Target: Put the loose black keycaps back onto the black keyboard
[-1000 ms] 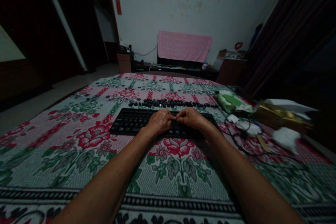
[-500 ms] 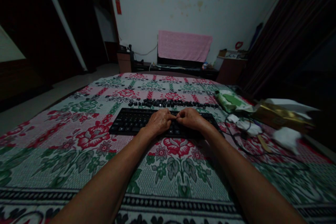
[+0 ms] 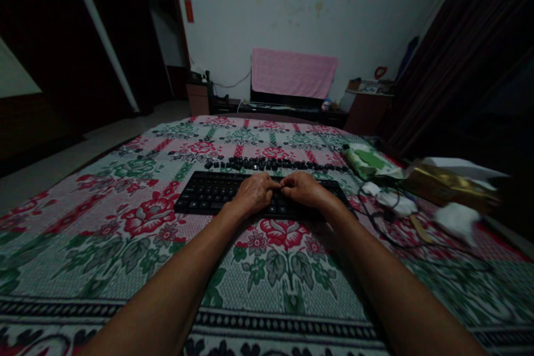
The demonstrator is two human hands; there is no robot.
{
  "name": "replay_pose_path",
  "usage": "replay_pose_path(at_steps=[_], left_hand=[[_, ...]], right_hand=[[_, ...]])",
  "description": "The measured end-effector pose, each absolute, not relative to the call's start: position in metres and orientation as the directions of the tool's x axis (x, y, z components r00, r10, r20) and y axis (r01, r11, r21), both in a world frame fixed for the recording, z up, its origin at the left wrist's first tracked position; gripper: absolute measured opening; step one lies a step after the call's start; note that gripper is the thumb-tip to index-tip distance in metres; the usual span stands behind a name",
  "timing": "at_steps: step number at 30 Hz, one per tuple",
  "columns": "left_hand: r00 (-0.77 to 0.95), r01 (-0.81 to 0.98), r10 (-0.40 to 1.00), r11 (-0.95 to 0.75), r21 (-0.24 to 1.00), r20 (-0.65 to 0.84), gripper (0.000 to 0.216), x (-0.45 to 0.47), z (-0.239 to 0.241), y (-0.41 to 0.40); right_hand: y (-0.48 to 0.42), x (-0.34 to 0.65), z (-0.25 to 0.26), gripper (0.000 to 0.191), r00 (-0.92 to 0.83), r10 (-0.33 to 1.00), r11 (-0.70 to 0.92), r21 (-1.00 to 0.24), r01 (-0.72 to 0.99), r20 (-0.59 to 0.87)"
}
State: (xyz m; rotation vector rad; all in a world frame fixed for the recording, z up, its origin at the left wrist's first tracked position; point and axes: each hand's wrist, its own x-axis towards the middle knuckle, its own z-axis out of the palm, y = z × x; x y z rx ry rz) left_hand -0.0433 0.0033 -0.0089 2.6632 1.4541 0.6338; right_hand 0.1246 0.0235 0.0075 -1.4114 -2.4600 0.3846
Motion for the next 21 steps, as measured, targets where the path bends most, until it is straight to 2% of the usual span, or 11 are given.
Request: replay_pose_path(at_steps=[4, 8, 11, 14, 18, 21], left_hand=[[0.398, 0.776, 0.824, -0.537, 0.331, 0.403, 0.032, -0.043, -0.008, 0.004], [0.263, 0.699, 0.861, -0.48, 0.529, 0.435, 0.026, -0.042, -0.005, 0.005], [0.173, 0.518, 0.922, -0.385, 0.764, 0.347, 0.026, -0.04, -0.003, 0.007], [0.089, 0.3, 0.971, -0.237, 0.924, 0.22, 0.03, -0.038, 0.0, 0.008], [0.087, 0.141, 0.988, -0.14, 0.98, 0.128, 0.03, -0.04, 0.001, 0.009], [0.115, 0.195, 0.982, -0.169, 0.966, 0.148, 0.027, -0.042, 0.001, 0.009]], right_hand=[[0.022, 0.125, 0.008, 0.02, -0.466, 0.875, 0.479, -0.38, 0.791, 0.131], [0.017, 0.122, 0.011, 0.021, -0.422, 0.836, 0.538, -0.377, 0.754, 0.351], [0.013, 0.117, 0.012, 0.021, -0.382, 0.807, 0.563, -0.392, 0.727, 0.451], [0.01, 0.112, 0.012, 0.022, -0.336, 0.83, 0.539, -0.487, 0.687, 0.446], [0.008, 0.109, 0.012, 0.022, -0.324, 0.844, 0.53, -0.565, 0.633, 0.428], [0.006, 0.11, 0.014, 0.022, -0.374, 0.815, 0.576, -0.554, 0.601, 0.442]])
